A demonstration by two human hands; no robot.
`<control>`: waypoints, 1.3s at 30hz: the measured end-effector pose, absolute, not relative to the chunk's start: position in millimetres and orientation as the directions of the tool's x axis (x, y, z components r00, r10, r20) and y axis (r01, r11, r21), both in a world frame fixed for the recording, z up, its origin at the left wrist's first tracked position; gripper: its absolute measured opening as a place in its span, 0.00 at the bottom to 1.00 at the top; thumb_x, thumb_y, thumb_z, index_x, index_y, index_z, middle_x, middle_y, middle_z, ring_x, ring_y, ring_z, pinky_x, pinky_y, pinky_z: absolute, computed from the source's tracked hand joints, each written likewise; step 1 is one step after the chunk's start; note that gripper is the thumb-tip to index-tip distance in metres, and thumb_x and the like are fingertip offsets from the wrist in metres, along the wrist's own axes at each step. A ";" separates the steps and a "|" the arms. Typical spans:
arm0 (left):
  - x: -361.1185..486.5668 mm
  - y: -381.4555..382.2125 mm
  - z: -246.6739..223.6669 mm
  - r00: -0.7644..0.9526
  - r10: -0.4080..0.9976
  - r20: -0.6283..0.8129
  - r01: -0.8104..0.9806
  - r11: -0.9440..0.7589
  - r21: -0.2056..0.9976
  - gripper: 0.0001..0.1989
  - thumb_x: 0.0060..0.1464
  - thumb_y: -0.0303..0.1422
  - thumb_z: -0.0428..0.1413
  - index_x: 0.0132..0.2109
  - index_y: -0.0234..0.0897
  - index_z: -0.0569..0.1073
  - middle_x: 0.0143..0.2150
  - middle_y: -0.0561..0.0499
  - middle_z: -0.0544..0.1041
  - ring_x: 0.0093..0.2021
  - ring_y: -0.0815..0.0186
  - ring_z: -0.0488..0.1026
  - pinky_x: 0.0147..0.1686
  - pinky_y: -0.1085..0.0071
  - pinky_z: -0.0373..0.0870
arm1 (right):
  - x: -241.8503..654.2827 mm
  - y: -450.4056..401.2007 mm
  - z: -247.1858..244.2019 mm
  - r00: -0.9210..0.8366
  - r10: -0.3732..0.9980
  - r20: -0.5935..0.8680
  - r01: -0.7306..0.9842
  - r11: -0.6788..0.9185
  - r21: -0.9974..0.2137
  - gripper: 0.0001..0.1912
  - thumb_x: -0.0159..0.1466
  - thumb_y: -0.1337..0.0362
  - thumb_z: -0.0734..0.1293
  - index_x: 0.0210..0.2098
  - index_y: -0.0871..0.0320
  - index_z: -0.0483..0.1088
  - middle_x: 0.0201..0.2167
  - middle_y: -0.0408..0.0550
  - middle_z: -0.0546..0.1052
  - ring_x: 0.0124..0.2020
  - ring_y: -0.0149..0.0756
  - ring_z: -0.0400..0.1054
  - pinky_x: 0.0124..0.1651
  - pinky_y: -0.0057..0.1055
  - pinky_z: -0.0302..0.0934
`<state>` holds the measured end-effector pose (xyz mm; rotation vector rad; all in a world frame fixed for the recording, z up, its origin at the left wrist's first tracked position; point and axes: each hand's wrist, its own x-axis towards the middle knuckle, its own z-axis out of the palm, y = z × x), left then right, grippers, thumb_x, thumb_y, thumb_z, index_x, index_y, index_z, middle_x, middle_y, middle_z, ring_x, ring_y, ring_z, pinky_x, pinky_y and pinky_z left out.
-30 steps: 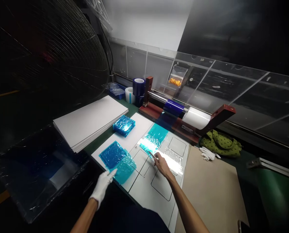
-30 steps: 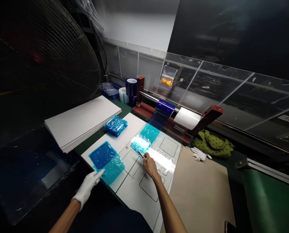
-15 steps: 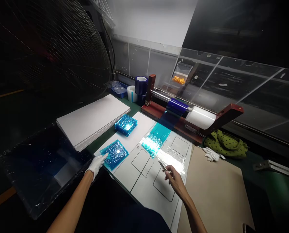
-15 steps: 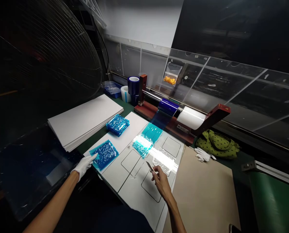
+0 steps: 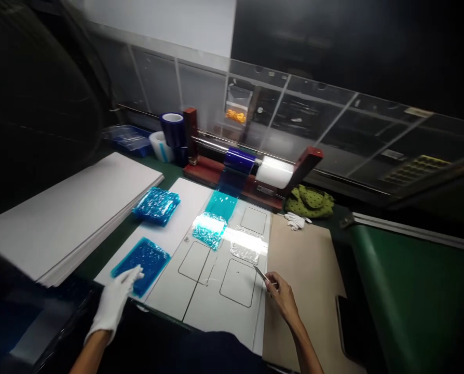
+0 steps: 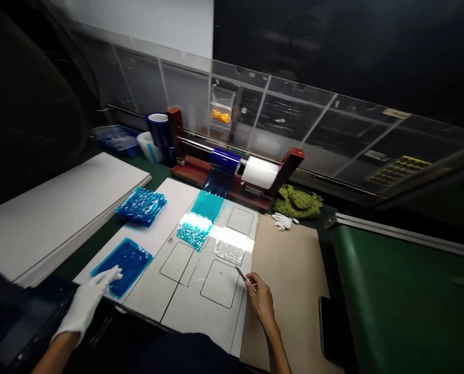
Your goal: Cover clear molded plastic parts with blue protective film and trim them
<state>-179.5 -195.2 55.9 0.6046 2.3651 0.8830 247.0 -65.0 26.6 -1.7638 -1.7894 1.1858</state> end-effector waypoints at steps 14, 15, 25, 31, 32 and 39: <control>23.1 -5.9 26.1 0.323 0.937 -0.131 0.722 -0.154 0.675 0.48 0.27 0.39 0.68 0.60 0.42 0.63 0.66 0.44 0.58 0.67 0.46 0.48 0.65 0.55 0.40 | 250.0 -28.4 13.6 0.070 0.921 -0.383 0.753 -0.300 -0.585 0.07 0.57 0.62 0.62 0.29 0.53 0.71 0.29 0.44 0.77 0.34 0.37 0.69 0.34 0.27 0.55; 26.6 0.9 22.1 0.360 0.924 -0.130 0.726 -0.190 0.661 0.50 0.25 0.39 0.68 0.60 0.40 0.63 0.66 0.42 0.58 0.66 0.45 0.48 0.64 0.54 0.41 | 246.9 -25.7 12.4 0.062 0.920 -0.386 0.735 -0.304 -0.606 0.06 0.56 0.63 0.62 0.28 0.54 0.71 0.28 0.44 0.76 0.33 0.36 0.69 0.33 0.27 0.56; 17.6 22.6 -8.9 0.459 0.887 -0.047 0.720 -0.340 0.605 0.25 0.57 0.26 0.41 0.61 0.38 0.63 0.64 0.47 0.62 0.64 0.60 0.57 0.65 0.58 0.49 | 262.6 -39.0 5.4 0.104 0.893 -0.439 0.528 -0.423 -0.736 0.13 0.56 0.56 0.61 0.33 0.58 0.70 0.24 0.44 0.75 0.28 0.35 0.71 0.28 0.28 0.63; 21.6 -34.9 4.4 0.455 0.890 0.033 0.725 -0.391 0.567 0.28 0.55 0.20 0.40 0.61 0.39 0.63 0.64 0.49 0.62 0.63 0.62 0.59 0.65 0.60 0.54 | 307.5 -78.9 9.0 0.353 0.885 -0.303 0.548 -0.458 -0.700 0.15 0.55 0.61 0.59 0.40 0.58 0.68 0.45 0.56 0.74 0.48 0.46 0.69 0.51 0.40 0.61; 22.8 -48.3 7.5 0.452 0.891 0.044 0.729 -0.398 0.558 0.29 0.54 0.19 0.39 0.61 0.40 0.63 0.63 0.49 0.63 0.63 0.62 0.59 0.64 0.59 0.55 | 312.4 -85.7 10.5 0.366 0.888 -0.279 0.551 -0.448 -0.705 0.16 0.55 0.61 0.59 0.41 0.58 0.68 0.46 0.57 0.74 0.50 0.47 0.68 0.53 0.41 0.60; 16.3 -144.0 -15.1 0.463 0.886 0.006 0.777 -0.409 0.479 0.33 0.49 0.17 0.41 0.59 0.47 0.65 0.60 0.55 0.66 0.60 0.62 0.64 0.60 0.62 0.63 | 321.8 -130.5 45.2 0.186 0.971 -0.148 0.522 -0.225 -0.823 0.16 0.58 0.60 0.60 0.44 0.57 0.68 0.45 0.54 0.74 0.43 0.42 0.71 0.46 0.37 0.65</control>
